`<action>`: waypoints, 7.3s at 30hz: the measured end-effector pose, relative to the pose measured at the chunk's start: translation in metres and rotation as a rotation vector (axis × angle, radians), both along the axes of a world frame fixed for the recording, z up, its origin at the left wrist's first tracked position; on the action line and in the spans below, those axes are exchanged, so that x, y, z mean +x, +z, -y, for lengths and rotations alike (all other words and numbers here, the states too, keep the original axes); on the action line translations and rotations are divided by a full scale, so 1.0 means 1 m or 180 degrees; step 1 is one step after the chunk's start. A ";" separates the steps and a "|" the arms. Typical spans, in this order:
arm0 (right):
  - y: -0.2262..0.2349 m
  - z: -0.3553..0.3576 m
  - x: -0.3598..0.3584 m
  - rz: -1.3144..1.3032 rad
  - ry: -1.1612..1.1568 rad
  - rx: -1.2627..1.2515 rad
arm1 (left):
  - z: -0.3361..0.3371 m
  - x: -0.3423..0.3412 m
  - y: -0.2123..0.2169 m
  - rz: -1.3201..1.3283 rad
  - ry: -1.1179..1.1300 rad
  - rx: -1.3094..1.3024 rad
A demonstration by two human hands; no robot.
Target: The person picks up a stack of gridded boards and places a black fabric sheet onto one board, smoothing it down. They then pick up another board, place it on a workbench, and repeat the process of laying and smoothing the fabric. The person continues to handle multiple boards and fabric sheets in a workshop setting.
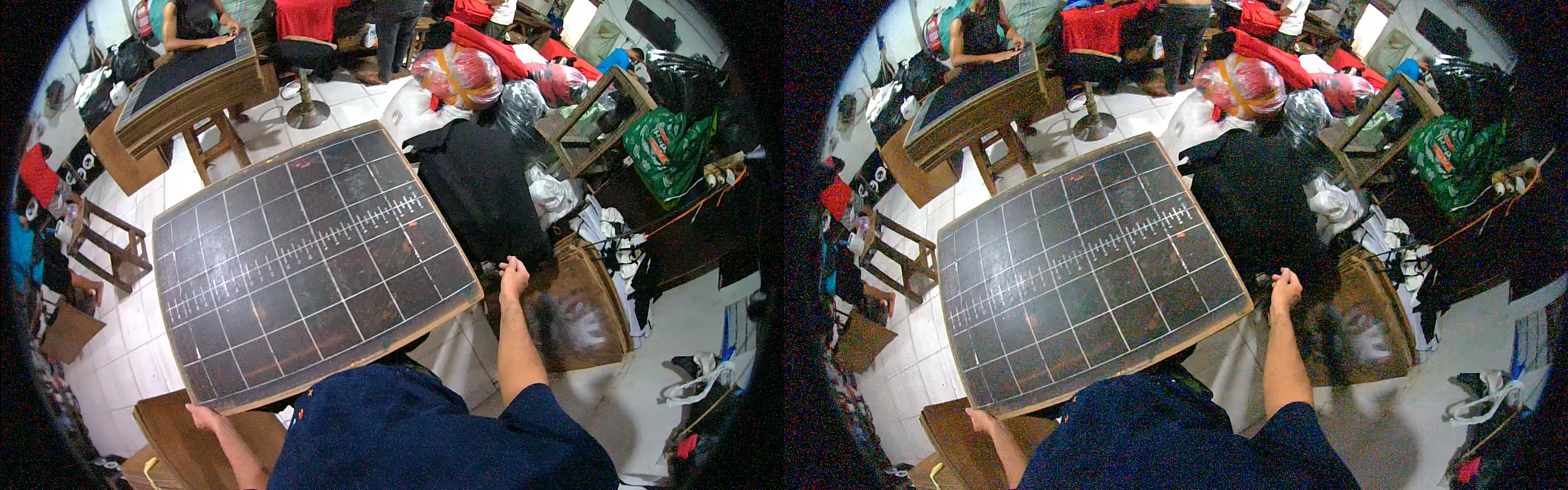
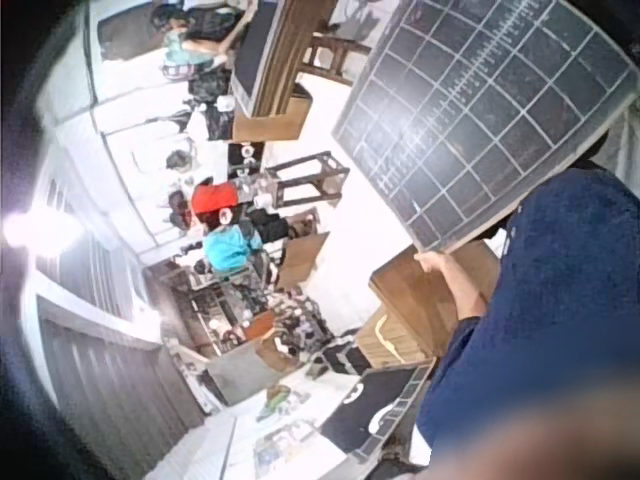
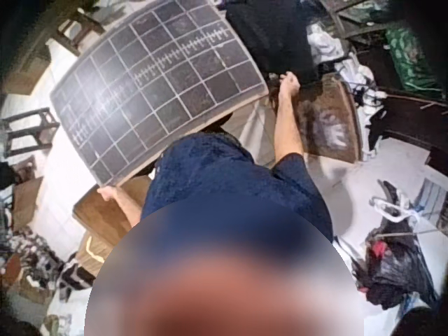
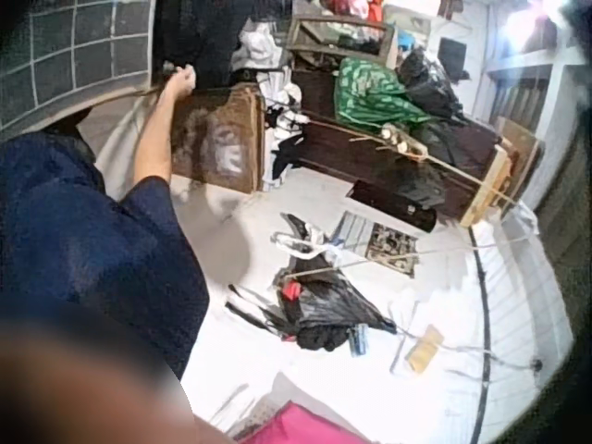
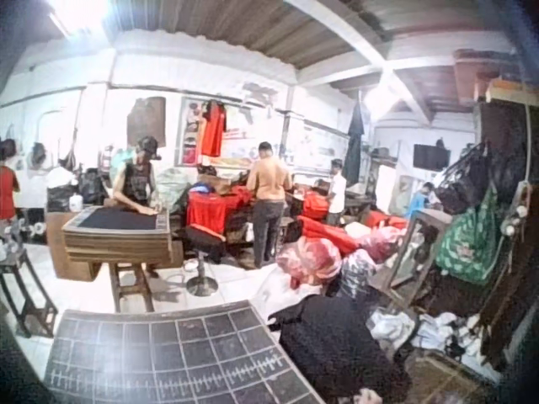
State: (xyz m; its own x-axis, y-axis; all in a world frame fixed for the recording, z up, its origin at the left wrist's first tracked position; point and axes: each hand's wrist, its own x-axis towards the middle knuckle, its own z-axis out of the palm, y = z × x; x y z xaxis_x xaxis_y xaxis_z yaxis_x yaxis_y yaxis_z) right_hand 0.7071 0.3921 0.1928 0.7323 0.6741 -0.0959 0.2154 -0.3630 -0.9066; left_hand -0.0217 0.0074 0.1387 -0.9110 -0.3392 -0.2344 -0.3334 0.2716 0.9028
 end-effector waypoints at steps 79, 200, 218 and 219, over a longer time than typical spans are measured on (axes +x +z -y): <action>0.230 0.054 -0.309 -0.0990 0.5671 0.1588 | -0.214 0.267 0.276 0.0295 -0.3915 0.2714; 0.037 0.019 -0.111 -0.0433 0.2530 -0.0463 | -0.052 0.127 0.079 -0.0704 -0.1993 -0.0496; 0.041 0.010 -0.086 -0.0638 0.3422 -0.0824 | -0.034 0.124 0.101 0.0194 -0.2772 -0.0493; 0.045 0.011 -0.086 -0.0660 0.3502 -0.0895 | -0.032 0.122 0.101 0.0251 -0.2910 -0.0334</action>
